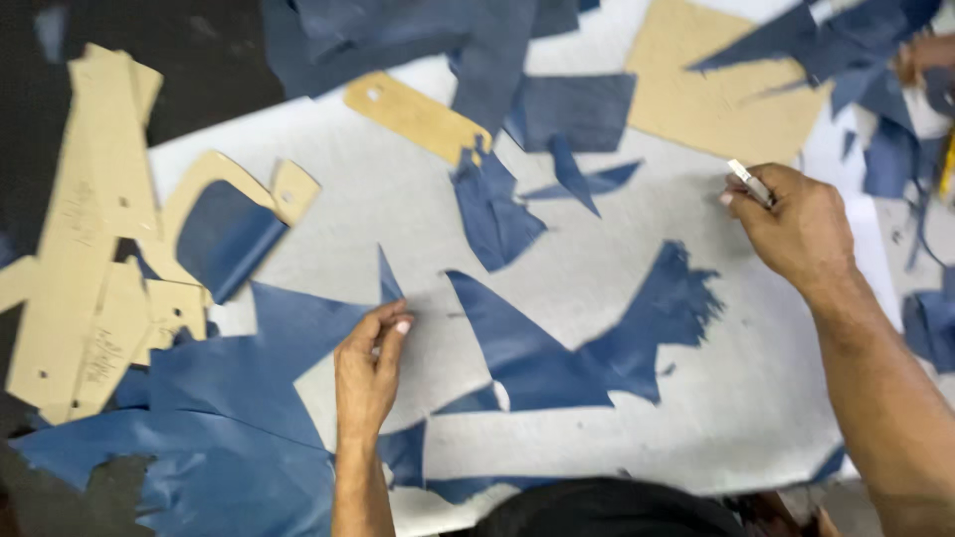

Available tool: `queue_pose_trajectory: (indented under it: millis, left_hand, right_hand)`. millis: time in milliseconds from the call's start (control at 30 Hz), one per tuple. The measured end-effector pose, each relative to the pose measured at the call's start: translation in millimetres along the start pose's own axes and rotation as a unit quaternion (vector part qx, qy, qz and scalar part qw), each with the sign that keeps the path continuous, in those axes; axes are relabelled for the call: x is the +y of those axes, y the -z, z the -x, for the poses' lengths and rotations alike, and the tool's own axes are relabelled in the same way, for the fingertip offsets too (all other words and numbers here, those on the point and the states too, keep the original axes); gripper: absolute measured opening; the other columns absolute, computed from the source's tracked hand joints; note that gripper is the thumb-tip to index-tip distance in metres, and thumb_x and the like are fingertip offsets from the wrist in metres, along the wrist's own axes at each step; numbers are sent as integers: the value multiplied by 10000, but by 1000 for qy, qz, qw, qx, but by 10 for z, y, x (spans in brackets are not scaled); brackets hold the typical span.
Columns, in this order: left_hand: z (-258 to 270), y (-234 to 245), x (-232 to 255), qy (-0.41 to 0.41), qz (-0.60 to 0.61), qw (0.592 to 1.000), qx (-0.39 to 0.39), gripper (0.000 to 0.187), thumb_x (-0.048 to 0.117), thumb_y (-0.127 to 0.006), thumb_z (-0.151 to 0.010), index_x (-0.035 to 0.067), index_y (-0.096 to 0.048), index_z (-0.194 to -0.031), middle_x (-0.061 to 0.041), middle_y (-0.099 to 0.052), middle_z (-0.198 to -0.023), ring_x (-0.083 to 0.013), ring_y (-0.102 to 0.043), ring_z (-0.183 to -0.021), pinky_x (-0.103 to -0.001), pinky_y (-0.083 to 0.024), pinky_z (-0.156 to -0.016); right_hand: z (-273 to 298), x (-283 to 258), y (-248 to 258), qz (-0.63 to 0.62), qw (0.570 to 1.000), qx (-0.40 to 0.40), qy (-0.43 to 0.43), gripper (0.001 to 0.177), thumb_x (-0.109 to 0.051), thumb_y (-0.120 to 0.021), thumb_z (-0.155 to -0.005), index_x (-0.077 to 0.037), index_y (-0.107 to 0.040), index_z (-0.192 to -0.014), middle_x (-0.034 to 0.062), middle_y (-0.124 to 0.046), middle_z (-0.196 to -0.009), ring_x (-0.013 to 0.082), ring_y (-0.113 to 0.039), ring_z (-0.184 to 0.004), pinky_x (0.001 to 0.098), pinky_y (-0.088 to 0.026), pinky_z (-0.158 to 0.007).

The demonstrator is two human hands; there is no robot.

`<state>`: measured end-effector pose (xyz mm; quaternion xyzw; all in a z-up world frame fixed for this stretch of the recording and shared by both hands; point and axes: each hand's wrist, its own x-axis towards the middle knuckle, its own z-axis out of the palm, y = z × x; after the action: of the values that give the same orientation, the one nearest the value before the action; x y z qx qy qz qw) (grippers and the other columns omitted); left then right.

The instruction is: The person places cardboard templates onto a large sheet of blue fabric and uses a utility knife to cut around the templates. The person repeatedly repositions templates, cuts the fabric, and removes the cut pieces, accumulating a pile of fabric scraps on the table.

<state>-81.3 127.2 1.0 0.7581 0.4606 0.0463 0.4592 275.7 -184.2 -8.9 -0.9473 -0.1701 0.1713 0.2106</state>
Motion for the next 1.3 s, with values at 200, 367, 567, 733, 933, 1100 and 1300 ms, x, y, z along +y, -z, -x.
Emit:
queue_pose_trajectory:
  millis: [200, 367, 567, 733, 933, 1100, 1300]
  left_hand:
    - [1124, -325, -53, -50, -71, 996, 36, 259, 156, -649, -962, 23, -740, -1165, -151, -766, -1083, -257, -751, -906, -362, -577, -786]
    - [1344, -733, -152, -125, -197, 966, 107, 306, 207, -774, -881, 13, -724, -1112, -158, -696, -1029, -349, -667, -948, -436, -533, -831]
    - [1162, -1141, -96, -194, -233, 943, 136, 272, 265, -833, -787, 59, -706, -911, -121, -666, -929, -303, -610, -886, -460, -483, -787]
    - [1104, -1054, -188, -214, -201, 951, 99, 251, 264, -773, -960, 66, -640, -882, -76, -653, -693, -252, -617, -626, -425, -511, -675]
    - [1140, -980, -426, -143, -165, 975, 47, 243, 280, -752, -903, 64, -664, -834, -67, -676, -572, -224, -647, -465, -383, -510, -484]
    - [1573, -836, -179, -40, -152, 966, -205, 233, 278, -728, -931, 59, -694, -861, -97, -680, -594, -242, -658, -472, -402, -528, -470]
    - [1499, -712, 87, -357, -155, 921, -23, 335, 289, -837, -787, 19, -704, -934, -165, -674, -853, -311, -626, -785, -459, -502, -683]
  right_hand:
    - [1090, 201, -19, 12, 990, -61, -130, 369, -390, -750, -933, -93, -740, -1152, 163, -733, -839, 328, -680, -698, 455, -534, -638]
    - [1434, 281, -484, 7, 995, 70, 66, 470, -346, -830, -894, 49, -705, -1118, 213, -716, -886, 332, -690, -731, 435, -541, -673]
    - [1313, 281, -571, -9, 1000, 19, 21, 343, -308, -810, -928, 12, -719, -1010, 169, -697, -753, 307, -673, -655, 441, -524, -650]
    - [1341, 214, -566, -35, 999, 30, 12, 297, -280, -796, -941, 5, -710, -952, 143, -684, -746, 283, -661, -648, 440, -513, -629]
    - [1407, 236, -657, -24, 998, 50, 12, 255, -264, -805, -937, -29, -716, -981, 125, -661, -691, 255, -624, -595, 402, -481, -601]
    - [1566, 162, -484, -99, 992, 75, 21, 214, -198, -799, -950, -10, -697, -943, 85, -633, -715, 171, -566, -608, 338, -438, -562]
    - [1802, 114, -235, -164, 983, 52, 63, 138, -106, -756, -957, -22, -700, -1051, 10, -671, -789, 69, -540, -639, 271, -384, -520]
